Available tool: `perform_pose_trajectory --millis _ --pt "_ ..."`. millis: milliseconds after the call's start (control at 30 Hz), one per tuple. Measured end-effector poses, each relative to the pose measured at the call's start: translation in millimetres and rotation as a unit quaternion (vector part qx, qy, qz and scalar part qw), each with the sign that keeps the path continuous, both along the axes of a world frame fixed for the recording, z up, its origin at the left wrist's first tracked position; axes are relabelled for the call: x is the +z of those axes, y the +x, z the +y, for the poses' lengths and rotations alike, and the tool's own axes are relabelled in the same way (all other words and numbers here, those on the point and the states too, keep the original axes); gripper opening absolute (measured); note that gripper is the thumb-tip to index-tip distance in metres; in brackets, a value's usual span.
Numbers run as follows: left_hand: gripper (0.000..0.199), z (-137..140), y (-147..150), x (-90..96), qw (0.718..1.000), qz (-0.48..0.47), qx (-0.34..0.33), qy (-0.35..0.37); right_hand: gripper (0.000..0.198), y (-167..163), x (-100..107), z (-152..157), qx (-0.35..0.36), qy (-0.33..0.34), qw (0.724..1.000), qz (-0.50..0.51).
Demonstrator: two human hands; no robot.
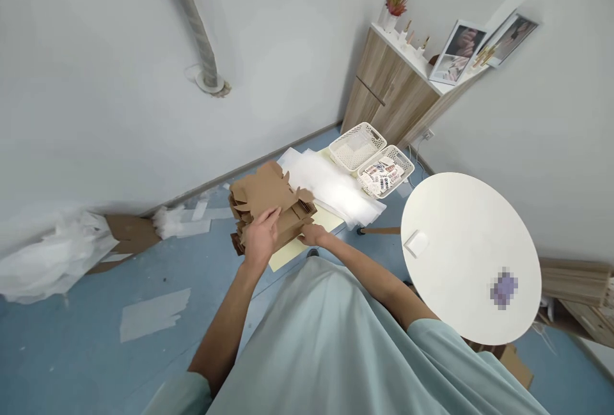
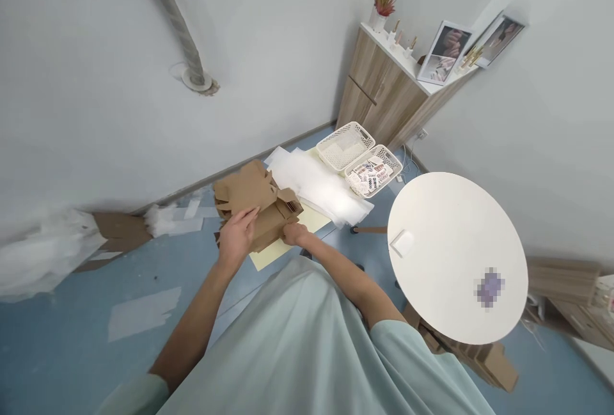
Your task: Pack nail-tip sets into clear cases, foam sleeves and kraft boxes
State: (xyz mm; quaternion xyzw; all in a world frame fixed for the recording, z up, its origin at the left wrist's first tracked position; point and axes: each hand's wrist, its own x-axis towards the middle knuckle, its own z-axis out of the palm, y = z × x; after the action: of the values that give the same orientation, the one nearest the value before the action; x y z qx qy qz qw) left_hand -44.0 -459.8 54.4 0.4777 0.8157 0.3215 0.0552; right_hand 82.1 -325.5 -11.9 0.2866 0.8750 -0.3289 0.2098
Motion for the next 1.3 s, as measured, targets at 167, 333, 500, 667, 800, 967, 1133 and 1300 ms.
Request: perform_pose_trajectory --millis 167,333,500,667,800,967,1133,1300 --pt "0.048 11.6 10.7 50.2 0.986 0.057 -0.05 0.146 0.029 47.6 52.4 19.7 -0.096 -0.027 0.987 0.13" --pt "0.054 56.9 58.2 84.2 0.96 0.095 -0.181 0.193 0.058 141.1 126.3 66.0 -0.338 -0.117 0.861 0.362" --pt "0.061 120.4 137.4 89.0 0.906 0.112 -0.352 0.208 0.06 253.2 158.9 104.0 -0.538 -0.073 0.721 0.431" --pt "0.064 182.4 238.3 68.4 0.851 0.102 -0.487 0.168 0.055 377.5 143.7 114.5 -0.633 -0.014 0.643 0.43" --pt "0.063 227.0 329.5 21.6 0.796 0.084 -0.583 0.14 0.055 483.9 111.4 114.2 -0.686 0.04 0.604 0.402" --pt "0.062 264.3 440.7 -56.6 0.728 0.099 -0.675 0.076 0.06 597.8 56.2 101.8 -0.739 0.082 0.573 0.345" --pt "0.058 277.9 521.9 -116.3 0.678 0.119 -0.725 -0.018 0.062 664.4 0.0 85.6 -0.775 0.085 0.557 0.286" --pt "0.057 273.4 564.0 -148.1 0.65 0.134 -0.739 -0.115 0.05 695.0 -42.4 79.1 -0.788 0.056 0.583 0.188"
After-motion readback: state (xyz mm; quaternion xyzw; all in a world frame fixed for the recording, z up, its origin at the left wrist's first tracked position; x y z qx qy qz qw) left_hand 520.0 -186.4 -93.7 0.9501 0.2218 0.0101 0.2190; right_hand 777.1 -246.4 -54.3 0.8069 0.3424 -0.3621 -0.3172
